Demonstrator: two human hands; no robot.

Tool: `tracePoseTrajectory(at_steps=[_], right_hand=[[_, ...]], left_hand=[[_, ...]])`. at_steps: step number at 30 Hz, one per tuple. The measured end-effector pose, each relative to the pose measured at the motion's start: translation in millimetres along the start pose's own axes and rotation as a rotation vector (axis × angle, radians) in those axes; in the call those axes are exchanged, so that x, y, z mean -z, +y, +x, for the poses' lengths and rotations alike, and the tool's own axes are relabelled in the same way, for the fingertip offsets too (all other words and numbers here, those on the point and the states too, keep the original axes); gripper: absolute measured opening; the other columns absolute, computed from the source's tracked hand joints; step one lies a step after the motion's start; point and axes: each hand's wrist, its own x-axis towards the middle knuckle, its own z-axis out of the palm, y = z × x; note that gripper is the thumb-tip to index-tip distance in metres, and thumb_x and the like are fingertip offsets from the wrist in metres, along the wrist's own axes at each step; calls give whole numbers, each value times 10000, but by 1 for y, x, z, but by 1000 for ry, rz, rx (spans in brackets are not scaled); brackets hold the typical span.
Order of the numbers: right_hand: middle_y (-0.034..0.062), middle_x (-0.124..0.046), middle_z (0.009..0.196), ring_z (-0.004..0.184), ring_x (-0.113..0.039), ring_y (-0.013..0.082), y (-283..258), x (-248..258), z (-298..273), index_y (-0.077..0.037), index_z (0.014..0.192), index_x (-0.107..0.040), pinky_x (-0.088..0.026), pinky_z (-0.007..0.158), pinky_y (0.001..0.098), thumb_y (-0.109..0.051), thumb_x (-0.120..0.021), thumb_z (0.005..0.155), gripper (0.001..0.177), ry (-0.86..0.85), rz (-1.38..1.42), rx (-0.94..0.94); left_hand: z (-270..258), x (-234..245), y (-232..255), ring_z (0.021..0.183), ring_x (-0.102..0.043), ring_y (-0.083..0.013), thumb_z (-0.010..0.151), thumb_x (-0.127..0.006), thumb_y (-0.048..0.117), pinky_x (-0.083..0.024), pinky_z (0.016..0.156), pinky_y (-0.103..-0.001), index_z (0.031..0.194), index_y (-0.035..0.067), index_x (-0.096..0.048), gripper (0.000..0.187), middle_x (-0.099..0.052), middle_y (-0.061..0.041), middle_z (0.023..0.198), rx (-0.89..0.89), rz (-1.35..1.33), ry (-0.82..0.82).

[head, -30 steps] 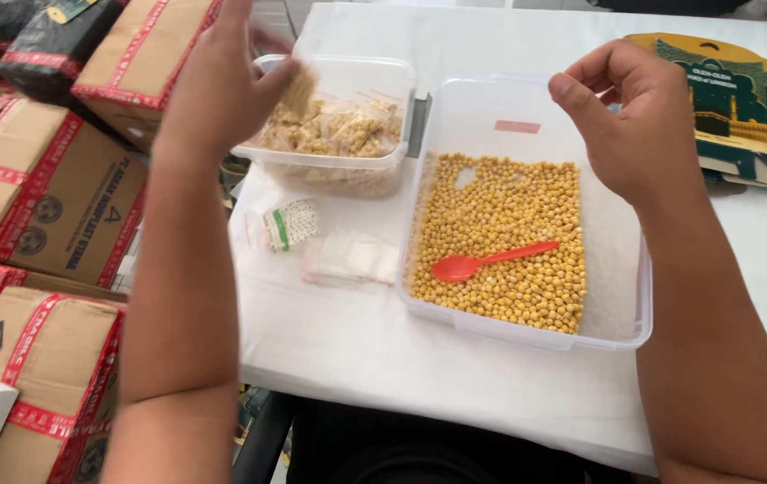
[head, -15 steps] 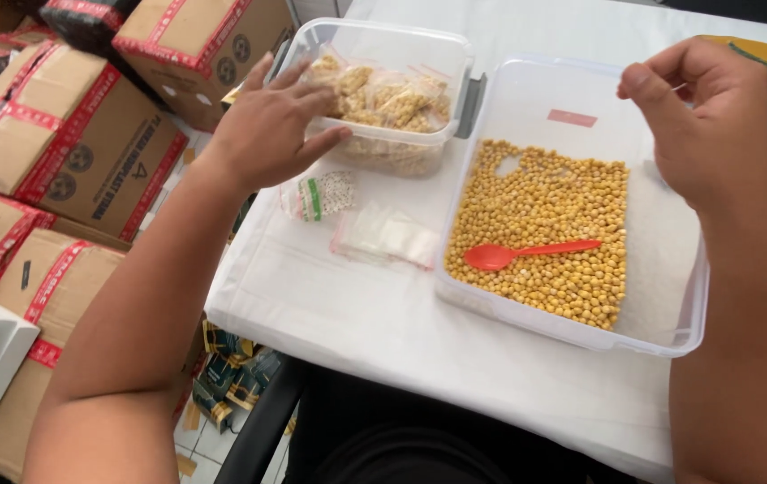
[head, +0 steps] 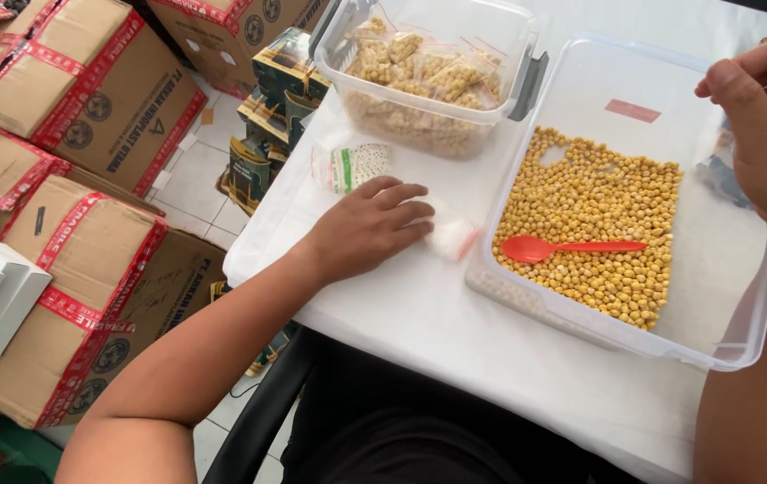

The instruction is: Packaging small yellow beads into plastic bags using a spoon and adding desiccant packets

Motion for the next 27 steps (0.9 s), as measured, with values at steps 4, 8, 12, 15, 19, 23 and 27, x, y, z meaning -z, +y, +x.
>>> tracePoseTrajectory(at_steps=[4,8,12,15,19,23,27], right_hand=[[130,-643,1224,1165,-617,185,-13,0,-2,-20,1304,-537,-452,1037,330,-144,-586,1389,158,-9,-33,-9],[128,-663,1200,1084,-602,164,-22,-3,-2,-13,1271,-569,-455,954,307,-108,-603,1380,148,-4,-51,-12],[109,-697,1149,818,-447,93,-47,-4,-3,-7,1149,-607,-364,754,253,-80,-654,1341,211,19,-45,-38],[46,-648,1009,888,-517,94,-65,-4,-5,-29,1156,-700,-383,777,257,-78,-716,1298,151,69,-142,-42],[63,-673,1052,959,-576,169,-96,1,-6,-40,1115,-695,-480,898,335,-92,-791,1217,149,72,-315,35],[49,-737,1043,977,-652,144,-166,3,-11,-69,1146,-721,-470,919,309,-184,-723,1005,182,-175,-235,47],[-48,-717,912,779,-622,88,-184,3,-18,-125,974,-712,-494,784,259,-249,-724,981,125,-162,-234,-31]], left_hand=[[0,5,7,1107,-662,-299,1025,-662,145,-488,924,-433,876,115,-707,158,-738,-41,1109,81,-14,74],[2,11,7,1111,-647,-276,1010,-699,249,-450,950,-447,848,165,-749,190,-744,2,1087,158,-81,17],[18,36,5,1042,-645,-300,1004,-700,257,-431,891,-471,938,170,-799,148,-766,2,1099,246,-210,55],[32,51,-11,1010,-693,-227,990,-714,192,-453,955,-443,972,134,-788,96,-791,-21,1033,338,-315,116],[85,88,-22,911,-714,-262,990,-689,85,-512,858,-427,975,24,-743,83,-764,-108,948,347,-403,278],[146,97,-20,852,-624,-223,1030,-491,84,-441,809,-375,938,75,-586,133,-652,-54,902,328,-666,329],[201,90,-10,802,-534,-233,991,-394,115,-350,789,-386,929,111,-463,93,-590,-21,859,235,-696,233]])
